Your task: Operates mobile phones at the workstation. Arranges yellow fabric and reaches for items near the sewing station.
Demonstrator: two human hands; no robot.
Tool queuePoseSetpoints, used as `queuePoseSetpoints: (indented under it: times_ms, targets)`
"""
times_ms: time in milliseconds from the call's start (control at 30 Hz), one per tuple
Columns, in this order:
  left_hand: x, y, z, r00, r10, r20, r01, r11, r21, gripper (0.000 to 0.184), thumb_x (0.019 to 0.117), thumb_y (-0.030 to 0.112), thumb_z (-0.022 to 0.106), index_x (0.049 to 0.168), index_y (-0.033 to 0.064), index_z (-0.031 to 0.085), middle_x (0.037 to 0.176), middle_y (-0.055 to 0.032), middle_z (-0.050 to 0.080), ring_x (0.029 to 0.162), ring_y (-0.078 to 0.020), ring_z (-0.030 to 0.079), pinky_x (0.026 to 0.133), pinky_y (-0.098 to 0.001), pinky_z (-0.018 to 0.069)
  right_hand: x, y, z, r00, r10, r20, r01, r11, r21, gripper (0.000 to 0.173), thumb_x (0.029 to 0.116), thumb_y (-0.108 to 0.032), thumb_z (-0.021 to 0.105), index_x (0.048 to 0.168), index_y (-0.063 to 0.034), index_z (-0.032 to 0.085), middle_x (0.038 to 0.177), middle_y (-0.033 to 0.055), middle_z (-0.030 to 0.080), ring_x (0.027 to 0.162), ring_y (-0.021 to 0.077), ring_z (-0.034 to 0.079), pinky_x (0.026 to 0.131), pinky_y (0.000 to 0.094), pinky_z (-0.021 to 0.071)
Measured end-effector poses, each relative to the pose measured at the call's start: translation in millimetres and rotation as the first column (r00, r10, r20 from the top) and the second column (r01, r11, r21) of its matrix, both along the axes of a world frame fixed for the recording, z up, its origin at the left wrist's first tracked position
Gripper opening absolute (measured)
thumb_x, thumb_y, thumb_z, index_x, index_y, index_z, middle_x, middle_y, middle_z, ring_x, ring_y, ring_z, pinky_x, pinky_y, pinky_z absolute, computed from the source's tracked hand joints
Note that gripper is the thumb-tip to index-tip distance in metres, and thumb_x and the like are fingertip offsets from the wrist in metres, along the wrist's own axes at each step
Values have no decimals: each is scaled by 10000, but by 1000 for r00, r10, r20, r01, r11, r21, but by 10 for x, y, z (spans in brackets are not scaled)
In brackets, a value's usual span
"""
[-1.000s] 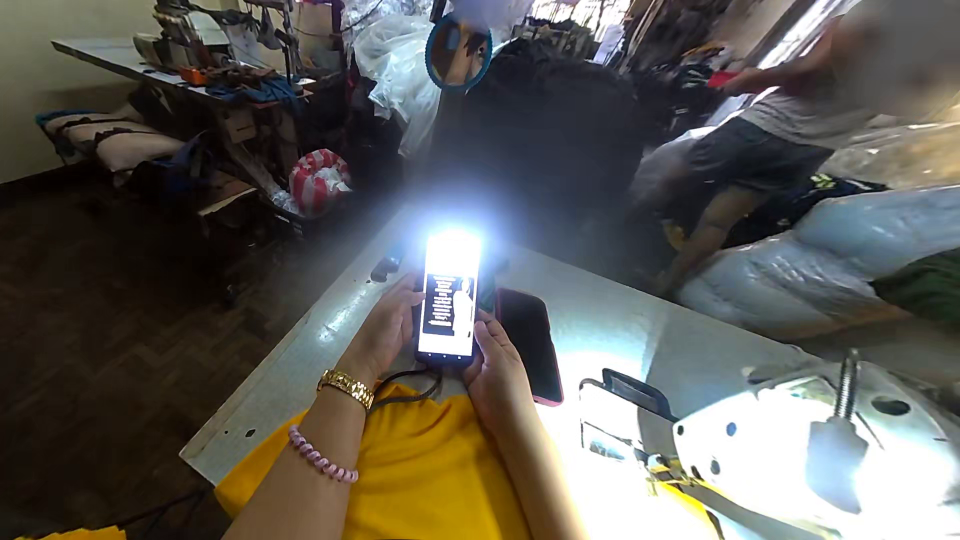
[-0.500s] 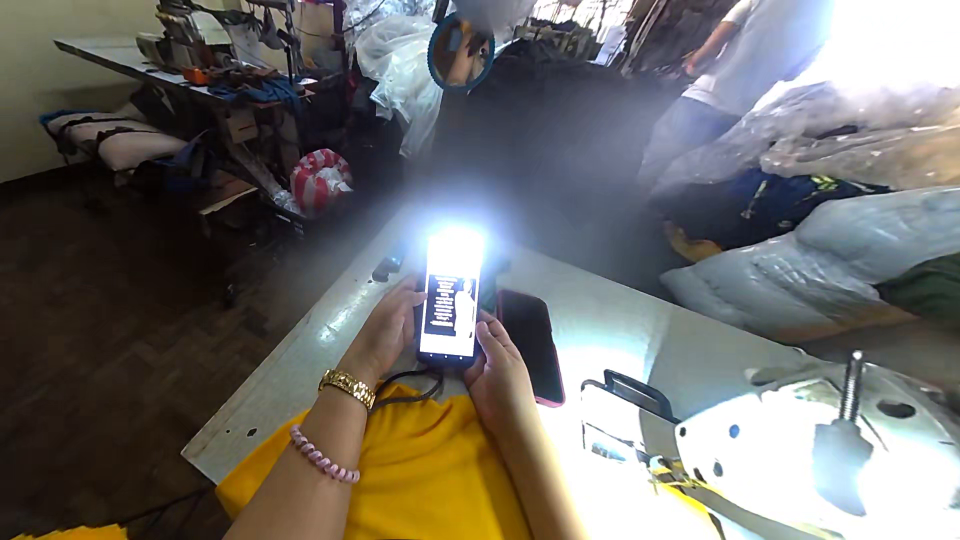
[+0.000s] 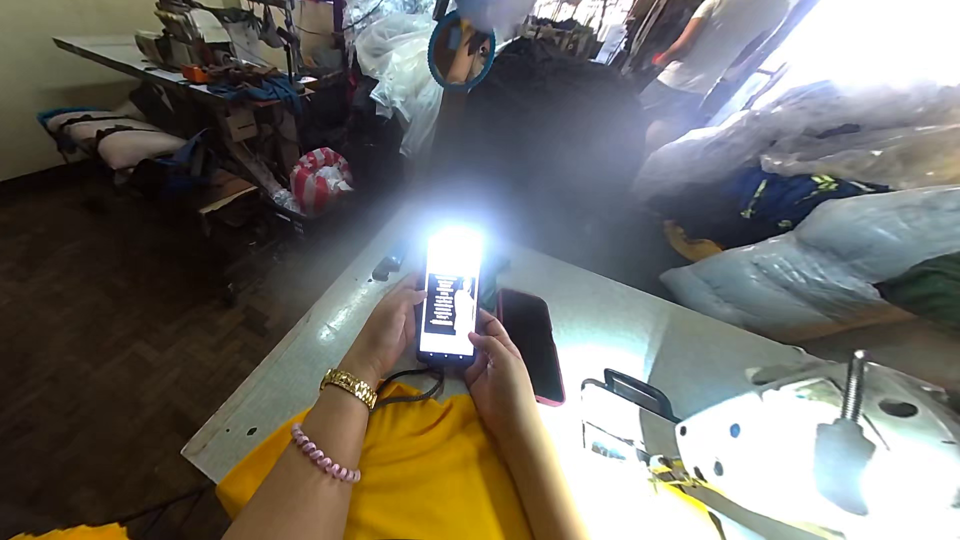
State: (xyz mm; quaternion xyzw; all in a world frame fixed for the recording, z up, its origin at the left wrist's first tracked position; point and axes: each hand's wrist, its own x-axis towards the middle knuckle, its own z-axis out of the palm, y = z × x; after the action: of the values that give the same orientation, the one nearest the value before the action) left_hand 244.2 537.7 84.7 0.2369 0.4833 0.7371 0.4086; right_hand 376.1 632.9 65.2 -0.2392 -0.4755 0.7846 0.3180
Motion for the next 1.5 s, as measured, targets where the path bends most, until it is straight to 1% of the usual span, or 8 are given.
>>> queuePoseSetpoints:
  times_ms: [67,100,200,267,400,567,1100,1500]
  targets:
    - [-1,0,6,1000,-8,-3,8,1000,-1,494,1070,251,337,1560,193,370,1402,-72,595,1162,-170,639,929,-386,551,-2,0,10,1000,-3,25,3,1000,2,433,991,43,382,1385,-55,535,1196,149,659,985,216,696,811,388,601]
    - [-1,0,6,1000,-11,-8,11,1000,-3,485,1075,256,332,1554,196,377,1394,-71,600,1156,-171,642,924,-390,553,-2,3,6,999,0,33,-1,1000,7,453,975,56,388,1391,-55,530,1196,152,661,981,220,698,802,392,602]
    - [-3,-2,1,1000,-8,-7,8,1000,-7,487,1079,262,331,1561,198,369,1414,-70,588,1180,-176,630,943,-400,545,-4,14,-12,999,9,33,-9,1000,15,506,944,91,387,1412,-53,516,1228,161,651,1006,231,691,817,406,597]
    - [-5,-1,-4,1000,-6,-7,6,1000,-2,493,1077,258,334,1565,196,366,1422,-71,584,1189,-182,628,953,-406,542,-11,18,-20,999,3,36,-4,1000,18,520,930,102,394,1409,-56,521,1226,155,652,999,222,691,808,390,595]
    - [-2,-10,-6,1000,-5,-12,5,1000,-19,495,1079,268,334,1568,201,365,1425,-69,582,1193,-185,627,954,-413,541,-13,16,-22,1000,1,26,-2,1000,15,521,929,115,390,1407,-48,518,1209,162,657,978,222,696,801,389,598]
    - [-5,-9,-8,1000,-2,-18,2,1000,-22,502,1082,274,327,1578,202,350,1431,-69,579,1194,-181,625,945,-405,542,-4,19,-25,1000,13,16,-13,1000,21,518,932,108,385,1405,-52,522,1220,155,655,1001,222,692,827,393,594]
    - [0,-7,3,1000,-4,-15,3,1000,-27,508,1078,272,328,1580,199,342,1444,-68,569,1212,-182,615,970,-415,532,-6,17,-16,999,13,36,-14,999,30,533,912,111,394,1402,-58,517,1194,142,662,963,199,691,773,365,592]
    - [-2,-4,5,1000,11,-6,-11,1000,-29,506,1072,269,344,1572,193,362,1442,-73,569,1214,-184,613,972,-415,530,-8,18,-15,999,11,43,-13,999,30,521,924,106,394,1402,-59,522,1205,142,660,970,202,692,782,366,593]
